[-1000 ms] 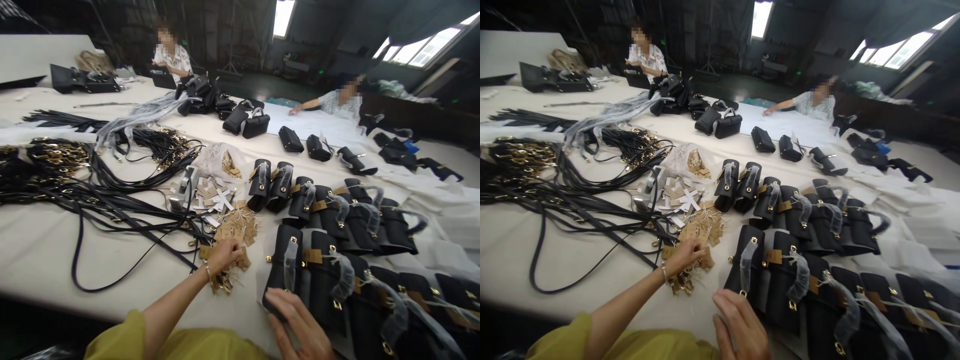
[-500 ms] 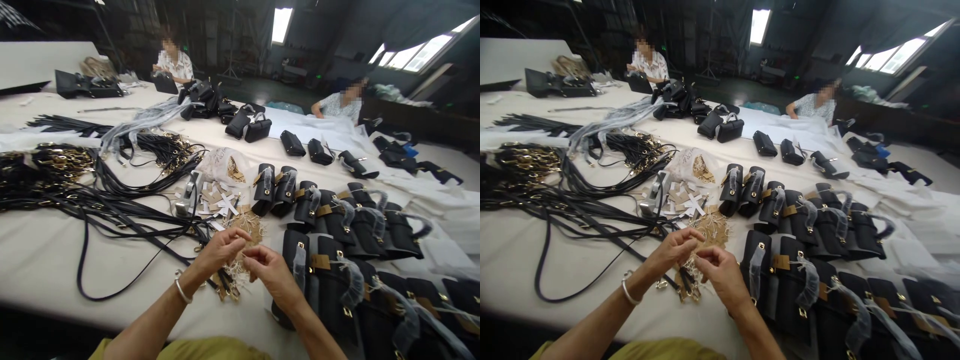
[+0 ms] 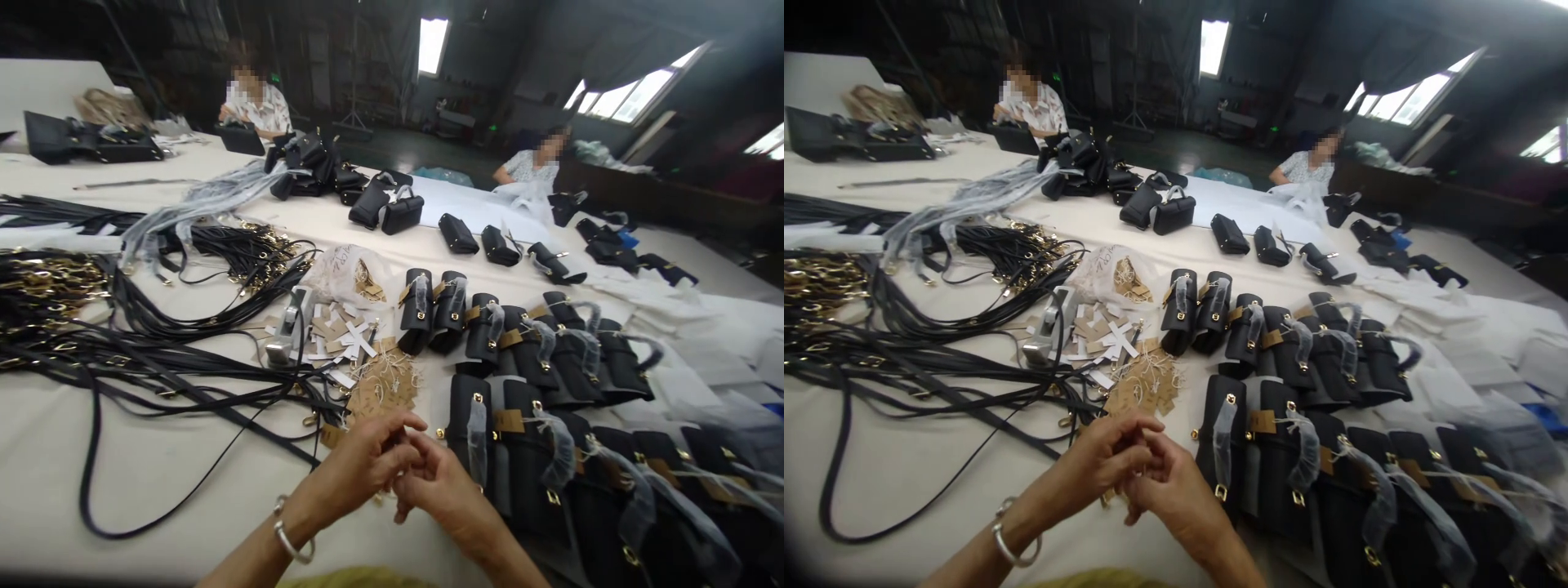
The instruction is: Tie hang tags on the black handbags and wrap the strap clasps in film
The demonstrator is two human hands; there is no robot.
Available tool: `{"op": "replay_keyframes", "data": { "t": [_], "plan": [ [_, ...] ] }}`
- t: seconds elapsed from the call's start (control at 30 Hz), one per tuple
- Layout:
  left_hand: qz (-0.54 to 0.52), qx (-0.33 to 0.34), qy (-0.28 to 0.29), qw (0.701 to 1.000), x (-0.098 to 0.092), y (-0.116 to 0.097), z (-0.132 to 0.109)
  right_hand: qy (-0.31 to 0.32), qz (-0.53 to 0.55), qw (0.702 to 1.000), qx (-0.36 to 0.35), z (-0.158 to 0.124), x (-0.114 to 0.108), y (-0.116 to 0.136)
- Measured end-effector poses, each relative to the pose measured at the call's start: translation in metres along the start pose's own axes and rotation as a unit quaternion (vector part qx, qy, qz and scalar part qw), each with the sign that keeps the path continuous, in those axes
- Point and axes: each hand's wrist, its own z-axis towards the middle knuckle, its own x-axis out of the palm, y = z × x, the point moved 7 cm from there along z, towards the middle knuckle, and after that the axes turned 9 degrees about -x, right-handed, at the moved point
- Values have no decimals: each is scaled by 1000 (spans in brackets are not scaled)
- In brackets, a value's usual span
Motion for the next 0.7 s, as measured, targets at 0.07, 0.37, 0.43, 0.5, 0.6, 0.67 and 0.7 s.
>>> {"op": "replay_keyframes", "data": {
  "t": [0.07,0.37,0.43,0.5,0.6,0.67,0.7],
  "plan": [
    [10,-12,-6,1000,-1,5,0,-4,-48,998,26,-8,-2,-13],
    [-75,-62,103,990,28,32,18,-142,-313,933,-109,-71,-40,-1],
    [-49,-52,98,993,33,37,35,-209,-311,906,-197,-91,-54,18],
    [21,-24,59,998,34,38,55,-275,-213,915,-205,-106,-73,22],
    [115,38,8,993,41,33,82,-328,-47,934,-130,-110,-98,14],
    [133,70,6,989,50,27,95,-339,-18,937,-83,-102,-113,11],
    [132,78,7,988,55,25,100,-338,-29,939,-65,-95,-121,12]
  ]
}}
